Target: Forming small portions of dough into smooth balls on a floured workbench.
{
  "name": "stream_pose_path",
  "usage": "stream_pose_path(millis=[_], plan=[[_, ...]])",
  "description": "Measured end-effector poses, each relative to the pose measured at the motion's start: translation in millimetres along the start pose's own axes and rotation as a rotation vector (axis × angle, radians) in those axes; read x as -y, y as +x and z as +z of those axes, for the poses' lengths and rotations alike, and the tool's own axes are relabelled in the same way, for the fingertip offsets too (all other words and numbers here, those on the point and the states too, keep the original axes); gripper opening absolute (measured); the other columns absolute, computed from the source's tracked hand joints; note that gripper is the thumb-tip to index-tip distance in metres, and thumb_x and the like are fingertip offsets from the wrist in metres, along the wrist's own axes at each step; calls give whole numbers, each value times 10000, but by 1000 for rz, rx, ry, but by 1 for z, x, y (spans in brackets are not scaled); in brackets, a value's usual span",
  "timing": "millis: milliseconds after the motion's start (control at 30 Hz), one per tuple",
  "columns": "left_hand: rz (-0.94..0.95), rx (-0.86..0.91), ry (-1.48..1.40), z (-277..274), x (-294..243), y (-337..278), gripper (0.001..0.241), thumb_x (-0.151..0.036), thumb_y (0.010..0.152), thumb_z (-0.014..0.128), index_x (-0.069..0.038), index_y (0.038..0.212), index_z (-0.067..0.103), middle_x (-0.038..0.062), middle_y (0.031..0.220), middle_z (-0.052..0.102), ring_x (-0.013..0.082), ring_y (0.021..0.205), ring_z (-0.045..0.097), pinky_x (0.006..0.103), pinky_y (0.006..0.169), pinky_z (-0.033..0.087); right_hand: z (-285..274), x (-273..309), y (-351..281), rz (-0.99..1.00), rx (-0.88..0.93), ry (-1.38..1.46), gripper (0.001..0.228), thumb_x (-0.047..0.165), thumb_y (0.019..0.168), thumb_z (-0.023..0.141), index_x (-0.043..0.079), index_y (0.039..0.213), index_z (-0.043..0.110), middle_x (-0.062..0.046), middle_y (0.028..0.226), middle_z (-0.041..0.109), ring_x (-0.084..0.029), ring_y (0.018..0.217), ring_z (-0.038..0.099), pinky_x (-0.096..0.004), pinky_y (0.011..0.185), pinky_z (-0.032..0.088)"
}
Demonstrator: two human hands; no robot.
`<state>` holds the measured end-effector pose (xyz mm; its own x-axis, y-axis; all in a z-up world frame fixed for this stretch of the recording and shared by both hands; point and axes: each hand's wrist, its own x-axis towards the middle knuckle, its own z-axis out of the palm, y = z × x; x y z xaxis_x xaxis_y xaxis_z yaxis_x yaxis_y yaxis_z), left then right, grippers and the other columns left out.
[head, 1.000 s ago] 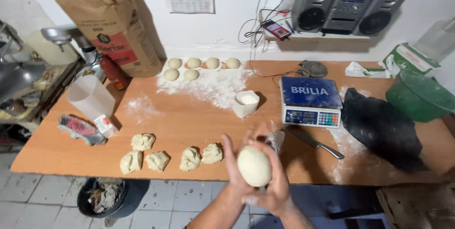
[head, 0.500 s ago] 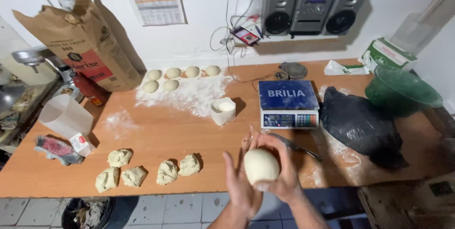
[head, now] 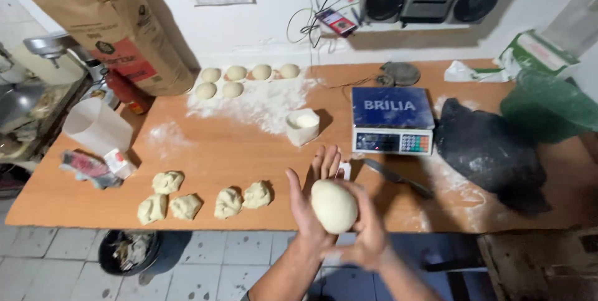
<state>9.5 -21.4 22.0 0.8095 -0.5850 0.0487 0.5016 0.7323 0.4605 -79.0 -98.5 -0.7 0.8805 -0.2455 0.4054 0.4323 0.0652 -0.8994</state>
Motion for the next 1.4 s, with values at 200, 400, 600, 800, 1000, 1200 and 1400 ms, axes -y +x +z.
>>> stream_pose_path(millis=[200, 400, 600, 800, 1000, 1200, 1400], plan=[[2, 178, -135, -37, 24, -7, 887, -703, 1043, 242, -34, 1625, 282, 161, 1655, 332, 298, 1554, 281, 410, 1288, 233, 20, -9, 5, -248, -201, -258, 1040, 407, 664, 910, 11, 1512, 457, -161, 1428, 622, -269, 1341, 626, -424, 1204, 482], [-119, 21, -24, -9, -51, -37, 892, -734, 928, 246, -146, 1593, 335, 26, 1670, 390, 206, 1561, 304, 371, 1242, 257, 31, -22, 9, -35, -35, -497, 1124, 371, 535, 1016, -2, 1427, 443, -158, 1423, 598, -269, 1328, 605, -411, 1107, 497], [-4, -50, 91, -44, -99, -22, 904, -729, 939, 272, -103, 1586, 351, 76, 1660, 407, 191, 1521, 361, 364, 1173, 308, 105, -21, 9, 0, -8, -109, 1224, 453, 596, 1003, -7, 1503, 322, -198, 1482, 465, -297, 1366, 510, -421, 1117, 448], [61, 201, -181, -102, -64, -35, 829, -654, 1102, 251, -6, 1620, 275, 189, 1663, 374, 292, 1468, 399, 403, 1222, 316, 139, -32, 25, -170, -163, -203, 1113, 497, 698, 922, -25, 1510, 369, -196, 1537, 501, -288, 1453, 513, -425, 1236, 435], [-43, 9, -117, -56, -129, -64, 786, -637, 986, 216, -147, 1598, 275, 93, 1674, 361, 241, 1535, 342, 359, 1244, 258, 137, -34, 14, 42, 3, -241, 1158, 425, 621, 966, -39, 1498, 370, -224, 1459, 559, -311, 1349, 572, -422, 1136, 467], [-13, 59, -60, -76, -139, -48, 842, -650, 1001, 181, -77, 1612, 269, 104, 1675, 349, 215, 1540, 314, 374, 1249, 204, 184, -9, 8, -138, -51, -239, 1189, 381, 633, 956, -34, 1544, 313, -193, 1513, 493, -296, 1378, 548, -409, 1166, 421], [-74, 105, -48, -57, -122, -85, 806, -627, 989, 246, -112, 1609, 267, 66, 1673, 345, 199, 1556, 305, 348, 1254, 228, 154, -27, 16, -214, -119, -175, 1111, 312, 692, 940, -52, 1553, 340, -203, 1508, 520, -292, 1457, 492, -414, 1264, 347]])
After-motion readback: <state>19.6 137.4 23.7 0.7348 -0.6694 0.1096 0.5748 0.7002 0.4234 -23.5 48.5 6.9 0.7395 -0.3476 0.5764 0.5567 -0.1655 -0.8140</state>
